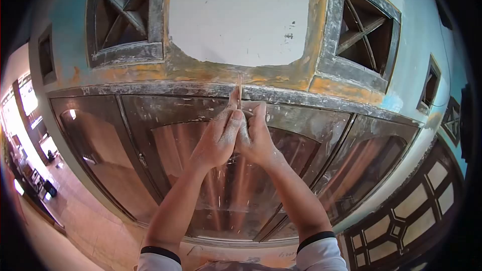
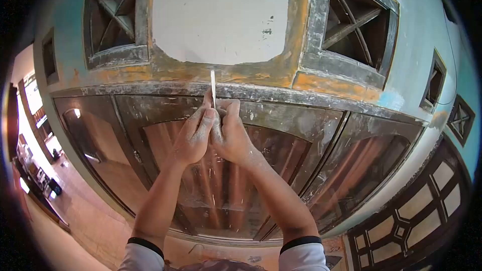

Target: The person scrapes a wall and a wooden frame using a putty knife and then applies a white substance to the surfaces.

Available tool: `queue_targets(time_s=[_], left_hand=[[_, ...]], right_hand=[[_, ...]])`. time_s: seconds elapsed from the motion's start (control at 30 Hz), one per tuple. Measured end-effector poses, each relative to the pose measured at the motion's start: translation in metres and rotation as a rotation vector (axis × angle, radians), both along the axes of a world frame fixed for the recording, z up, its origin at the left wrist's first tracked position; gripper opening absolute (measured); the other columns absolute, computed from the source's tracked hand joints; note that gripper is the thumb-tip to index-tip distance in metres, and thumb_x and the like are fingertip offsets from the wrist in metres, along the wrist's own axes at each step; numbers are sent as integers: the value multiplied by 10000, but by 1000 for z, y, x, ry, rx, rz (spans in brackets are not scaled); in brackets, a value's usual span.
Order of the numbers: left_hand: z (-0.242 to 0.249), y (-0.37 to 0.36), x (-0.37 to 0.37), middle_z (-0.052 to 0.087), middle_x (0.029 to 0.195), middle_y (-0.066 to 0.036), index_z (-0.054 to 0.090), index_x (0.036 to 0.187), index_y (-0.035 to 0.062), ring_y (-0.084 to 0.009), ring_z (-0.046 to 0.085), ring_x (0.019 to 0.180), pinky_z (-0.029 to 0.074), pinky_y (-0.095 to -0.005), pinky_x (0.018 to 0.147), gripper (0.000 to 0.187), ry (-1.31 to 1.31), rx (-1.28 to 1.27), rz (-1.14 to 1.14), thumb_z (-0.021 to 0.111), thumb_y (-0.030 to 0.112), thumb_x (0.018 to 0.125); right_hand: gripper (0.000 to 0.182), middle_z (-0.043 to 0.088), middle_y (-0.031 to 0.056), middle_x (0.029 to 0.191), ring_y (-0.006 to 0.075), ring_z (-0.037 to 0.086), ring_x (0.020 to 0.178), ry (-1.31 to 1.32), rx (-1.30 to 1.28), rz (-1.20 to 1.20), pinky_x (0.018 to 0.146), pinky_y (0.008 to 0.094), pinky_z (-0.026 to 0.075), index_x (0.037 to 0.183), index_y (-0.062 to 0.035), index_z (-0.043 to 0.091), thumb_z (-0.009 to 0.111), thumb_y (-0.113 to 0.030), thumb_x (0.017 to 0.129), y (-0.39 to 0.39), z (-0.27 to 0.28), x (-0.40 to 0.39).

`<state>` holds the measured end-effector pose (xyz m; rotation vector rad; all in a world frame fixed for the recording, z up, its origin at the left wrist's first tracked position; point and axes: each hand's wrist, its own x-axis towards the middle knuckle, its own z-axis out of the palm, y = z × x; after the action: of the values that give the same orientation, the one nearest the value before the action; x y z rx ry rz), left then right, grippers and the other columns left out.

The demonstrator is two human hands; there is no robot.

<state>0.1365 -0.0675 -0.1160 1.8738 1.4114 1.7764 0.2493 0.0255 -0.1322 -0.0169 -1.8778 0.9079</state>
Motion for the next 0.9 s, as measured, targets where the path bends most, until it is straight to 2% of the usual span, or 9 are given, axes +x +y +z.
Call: queue_targets(time_s=[0.1,0.23,0.3,0.37,0.43,0.53,0.6,0.67,0.9], left_hand=[[-17,0,-11,719,1152,-162,576,1412,-31,-157,621,1058,481,-313,975,389,-115,1,-4,500,231,1134],[-43,9,-25,720,1141,-99,562,1441,-26,-98,572,1041,486,-293,953,391,-205,203,61,501,207,1134],[-49,3,-33,736,1185,-105,575,1444,-20,-90,589,1061,501,-299,950,377,-191,130,240,520,173,1125],[-48,-2,-33,739,1191,-107,587,1441,-15,-100,607,1063,505,-298,943,363,-150,221,300,536,129,1112],[-44,-10,-35,742,1197,-108,599,1439,-10,-111,626,1066,510,-297,935,355,-109,312,359,552,85,1100],[-37,-24,-49,734,1203,-162,628,1420,21,-203,695,1098,519,-307,940,361,68,272,531,583,39,1062],[-30,-25,-58,668,1334,-195,645,1421,75,-319,703,1106,550,-347,944,426,331,371,807,596,-15,1008],[-17,-24,-64,618,1413,-178,651,1420,93,-337,687,1143,565,-374,940,463,372,408,869,591,-35,979],[29,-6,-90,473,1613,-61,651,1426,138,-310,602,1348,613,-419,955,583,625,375,960,577,-72,887]], right_hand=[[266,601,139,1122,154,592,972,-95,107,72,863,304,508,1328,-32,339,457,-24,1090,-1,-6,-7],[563,597,168,1235,177,600,1078,-434,152,138,958,341,495,1556,-17,300,515,34,1038,-17,10,5],[670,589,219,1330,258,636,1143,-394,255,117,1003,394,507,1629,-19,262,561,-20,1029,-18,11,4],[734,533,305,1403,460,560,1304,-483,522,-64,1069,501,493,1622,-41,281,629,-107,979,-15,19,10],[627,564,267,1369,478,577,1258,-587,495,-108,1035,516,515,1564,-59,407,628,-205,995,-21,40,19],[395,603,206,1253,463,640,1119,-446,672,-338,957,528,555,1349,-65,608,643,-233,992,-14,65,21],[347,602,185,1250,429,630,1136,-285,775,-453,947,514,541,1297,-77,643,648,-229,984,-7,87,22],[308,584,159,1283,371,596,1189,-218,896,-585,952,516,505,1241,-101,674,670,-226,959,7,115,20],[462,518,108,1475,333,495,1357,76,1244,-1193,1111,553,395,1401,-189,616,678,-283,953,72,184,18]])
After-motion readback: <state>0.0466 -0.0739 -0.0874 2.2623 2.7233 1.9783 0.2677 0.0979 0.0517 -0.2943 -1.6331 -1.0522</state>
